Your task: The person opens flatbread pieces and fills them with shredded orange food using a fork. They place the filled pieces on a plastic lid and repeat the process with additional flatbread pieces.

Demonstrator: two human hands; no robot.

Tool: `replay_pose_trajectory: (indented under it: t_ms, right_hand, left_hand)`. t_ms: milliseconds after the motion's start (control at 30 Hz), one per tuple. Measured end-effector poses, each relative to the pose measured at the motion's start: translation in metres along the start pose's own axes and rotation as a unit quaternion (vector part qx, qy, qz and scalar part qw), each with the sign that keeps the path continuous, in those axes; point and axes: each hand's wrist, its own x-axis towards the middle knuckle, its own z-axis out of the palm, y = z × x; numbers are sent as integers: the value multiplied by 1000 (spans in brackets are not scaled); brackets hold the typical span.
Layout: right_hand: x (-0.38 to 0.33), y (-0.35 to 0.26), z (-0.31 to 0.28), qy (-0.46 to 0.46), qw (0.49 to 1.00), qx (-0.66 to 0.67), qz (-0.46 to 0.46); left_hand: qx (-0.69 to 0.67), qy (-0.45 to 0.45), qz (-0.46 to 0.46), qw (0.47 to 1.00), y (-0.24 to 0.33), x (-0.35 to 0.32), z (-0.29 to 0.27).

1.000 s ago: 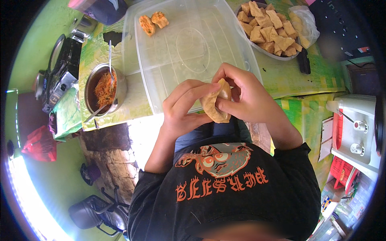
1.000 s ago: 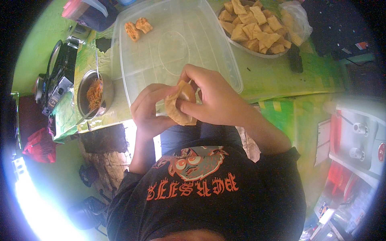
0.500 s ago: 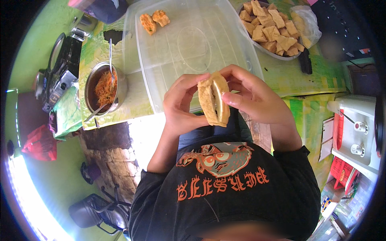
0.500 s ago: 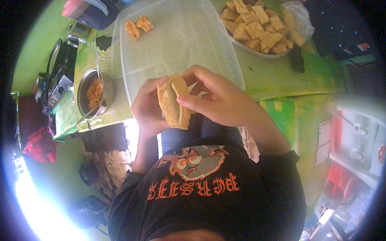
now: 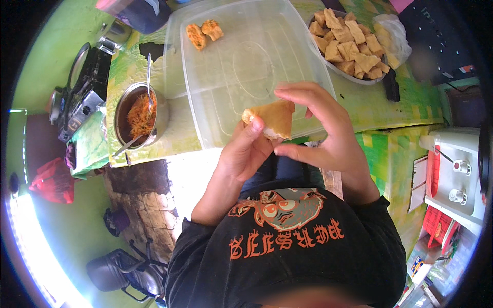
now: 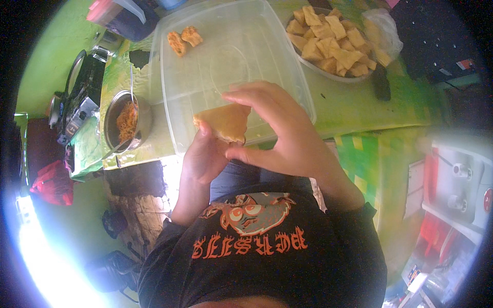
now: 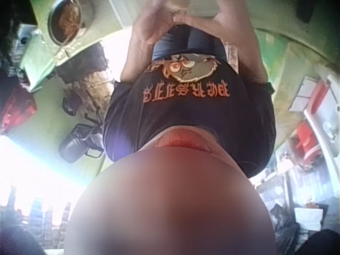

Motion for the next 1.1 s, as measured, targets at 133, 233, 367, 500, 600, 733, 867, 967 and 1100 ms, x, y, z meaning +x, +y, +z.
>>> replay_pose_trajectory:
  t_ms: [133,233,367,500,600,733,867,967,1100]
  right_hand:
    - [0,10,1,-20,995,77,55]
    - [-2,16,2,-29,992,99,75]
    - [-4,21,7,-10,986,126,106]
    - [-4,22,9,12,969,190,157]
    - [-4,22,8,15,969,195,154]
    - [-4,24,8,16,968,199,152]
    - [-6,23,8,24,962,210,172]
    - [-7,20,6,29,972,176,151]
    - [-6,17,3,33,993,95,68]
  left_hand:
    - [8,20,22,1000,-3,2,4]
    - [-10,49,7,999,-3,1,4]
    - [-16,52,0,999,-2,0,3]
    - [-15,57,6,998,-3,1,5]
    - [1,54,20,998,-3,3,6]
    - [10,49,33,998,-3,5,5]
    - [51,67,26,996,-3,7,4]
    - [74,73,33,994,-4,7,5]
    - [24,45,53,997,-2,5,8]
